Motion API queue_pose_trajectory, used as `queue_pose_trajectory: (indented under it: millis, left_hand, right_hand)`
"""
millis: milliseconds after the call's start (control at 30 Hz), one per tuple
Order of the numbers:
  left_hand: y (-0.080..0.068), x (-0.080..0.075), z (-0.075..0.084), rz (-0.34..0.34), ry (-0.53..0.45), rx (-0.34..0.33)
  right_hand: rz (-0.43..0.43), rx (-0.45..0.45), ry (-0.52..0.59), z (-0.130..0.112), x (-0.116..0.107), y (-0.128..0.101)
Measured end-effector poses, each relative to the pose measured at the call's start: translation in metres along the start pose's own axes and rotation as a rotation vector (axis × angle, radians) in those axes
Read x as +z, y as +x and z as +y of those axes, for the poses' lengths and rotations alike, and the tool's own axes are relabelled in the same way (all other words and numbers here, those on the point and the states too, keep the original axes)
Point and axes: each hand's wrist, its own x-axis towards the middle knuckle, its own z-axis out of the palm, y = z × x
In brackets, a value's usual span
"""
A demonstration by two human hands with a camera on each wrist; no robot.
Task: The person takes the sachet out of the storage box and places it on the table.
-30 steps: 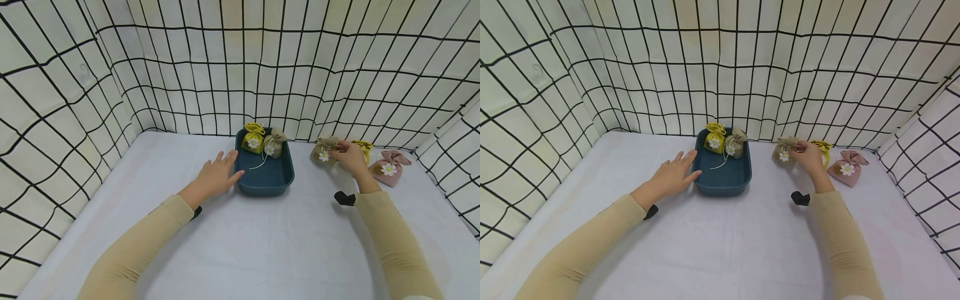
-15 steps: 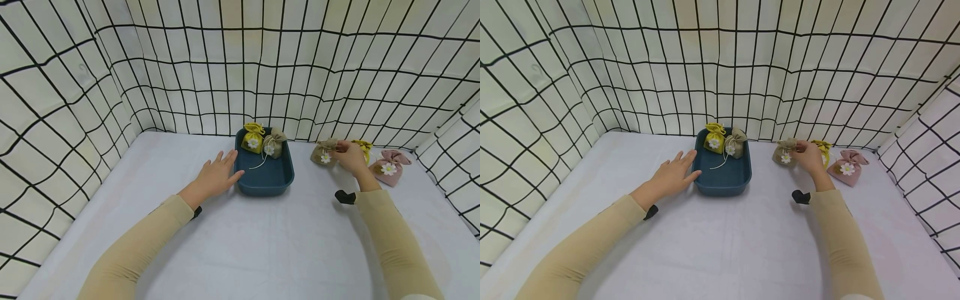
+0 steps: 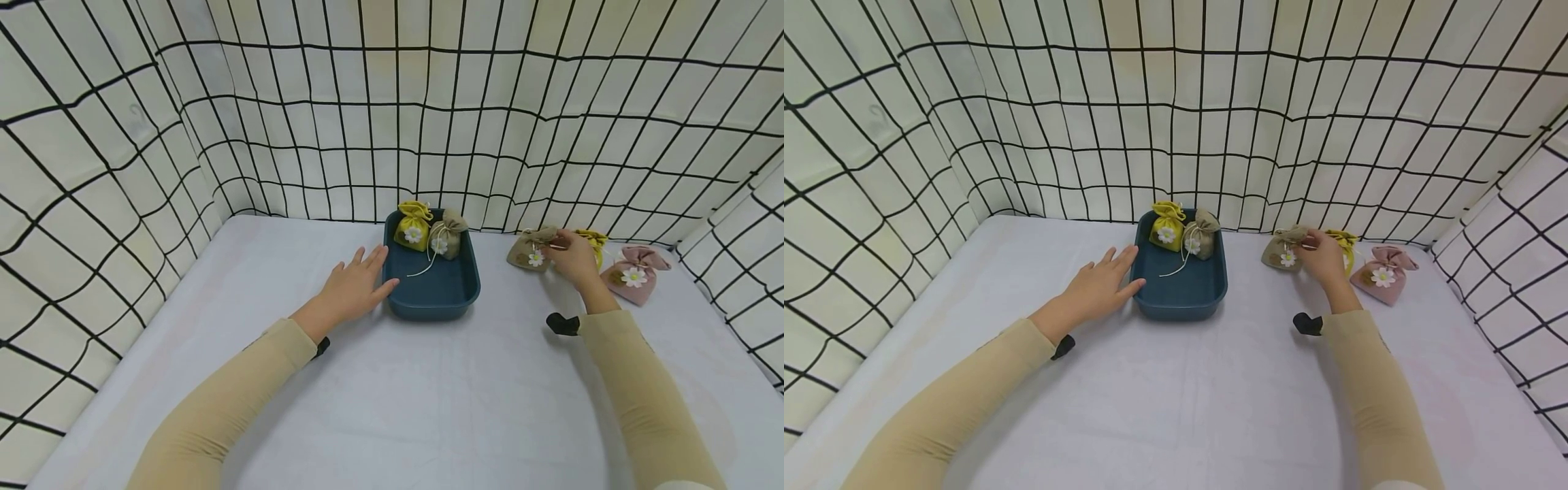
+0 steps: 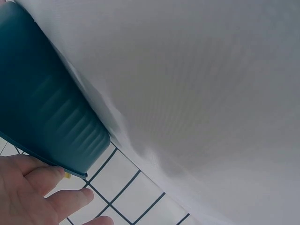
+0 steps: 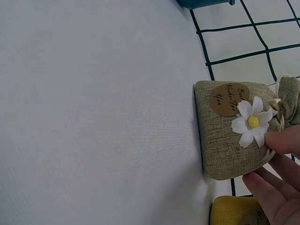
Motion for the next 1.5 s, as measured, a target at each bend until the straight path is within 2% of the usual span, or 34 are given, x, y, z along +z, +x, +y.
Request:
queue_pose_trajectory:
  millis: [167,367,667,800,967,1500]
  left_hand:
    - [0.000,0.001,0.000,0.002,-0.002,0.001]
    - [0.001,0.003,0.000,0.012,0.008,0.008]
    - [0.000,0.001,0.001,-0.004,0.008,0.002]
    - [-0.001,0.001,0.001,-0.001,0.004,0.005]
    - [-0.001,0.002,0.000,0.000,0.002,0.005]
    - [0.000,0.000,0.000,0.002,0.004,0.007]
  right_hand:
    - [0.000,-0.003,0.040,0.000,-0.003,0.000]
    - [0.037,-0.047,-0.008,-0.008,-0.010,-0.002]
    - [0.053,-0.023,-0.097,-0.014,-0.022,-0.004]
    - [0.062,-0.049,-0.127,-0.018,-0.028,-0.005]
    - [0.078,-0.068,-0.090,-0.025,-0.033,-0.009]
    - [0.091,-0.166,-0.120,-0.060,-0.030,-0.019]
